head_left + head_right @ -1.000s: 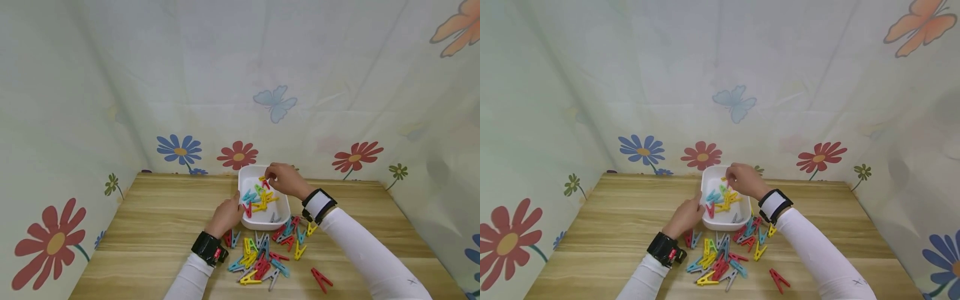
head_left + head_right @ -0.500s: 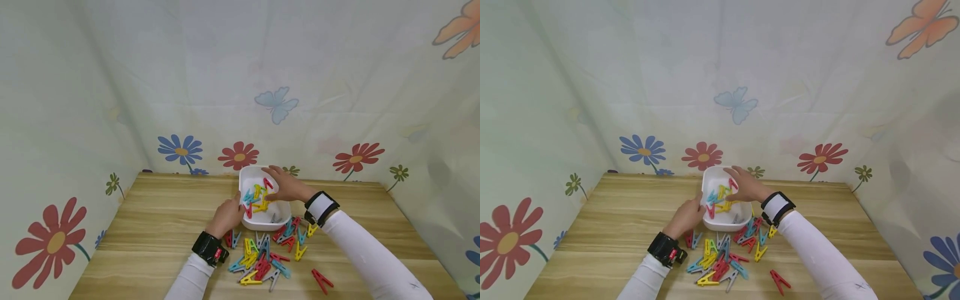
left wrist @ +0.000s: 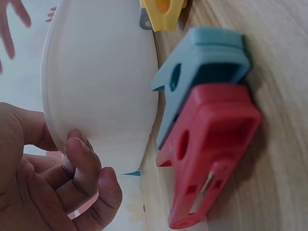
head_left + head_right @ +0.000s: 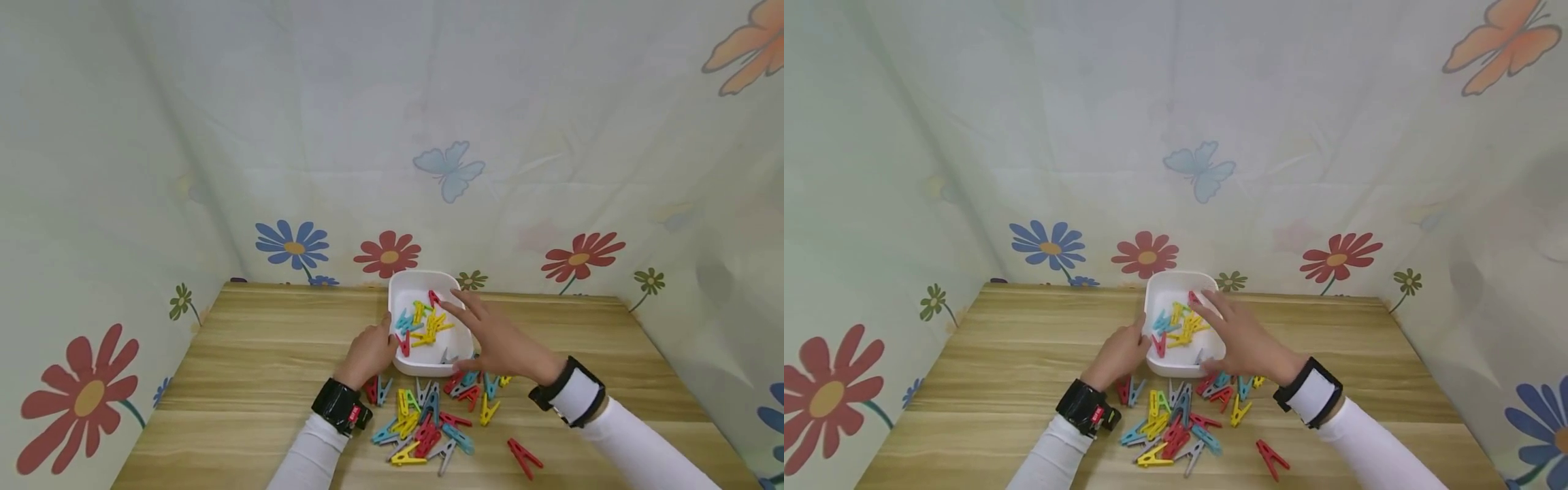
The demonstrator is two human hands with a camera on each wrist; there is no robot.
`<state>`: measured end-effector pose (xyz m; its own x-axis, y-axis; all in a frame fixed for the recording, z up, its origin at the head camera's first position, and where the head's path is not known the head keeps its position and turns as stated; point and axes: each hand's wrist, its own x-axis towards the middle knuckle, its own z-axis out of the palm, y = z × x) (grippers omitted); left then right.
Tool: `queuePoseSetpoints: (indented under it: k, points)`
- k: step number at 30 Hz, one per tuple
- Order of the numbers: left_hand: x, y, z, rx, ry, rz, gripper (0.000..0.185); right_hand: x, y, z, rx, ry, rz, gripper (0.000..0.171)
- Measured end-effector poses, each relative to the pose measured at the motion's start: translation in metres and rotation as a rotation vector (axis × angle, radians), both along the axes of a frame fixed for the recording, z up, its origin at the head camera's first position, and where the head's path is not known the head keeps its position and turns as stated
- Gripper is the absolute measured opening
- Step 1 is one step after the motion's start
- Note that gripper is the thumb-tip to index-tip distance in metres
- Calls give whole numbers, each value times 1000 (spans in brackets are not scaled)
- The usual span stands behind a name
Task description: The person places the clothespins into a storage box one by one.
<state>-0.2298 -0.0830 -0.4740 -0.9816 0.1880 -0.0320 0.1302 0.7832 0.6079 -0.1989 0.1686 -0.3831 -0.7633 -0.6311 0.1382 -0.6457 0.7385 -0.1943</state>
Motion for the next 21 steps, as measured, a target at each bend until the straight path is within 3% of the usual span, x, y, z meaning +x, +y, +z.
queuePoseSetpoints:
  k: [4,14,17,21]
  points:
    - [0,0,3,-3,-21,7,60,25,0,-8,-1,-9,34,109]
    - [-1,1,0,0,-41,12,61,61,6,-27,51,-228,33,102]
    - [-1,1,-1,-2,-41,10,61,69,5,-35,91,-234,91,94]
    - [-1,1,-3,-7,-12,5,60,79,2,-44,132,-174,195,84]
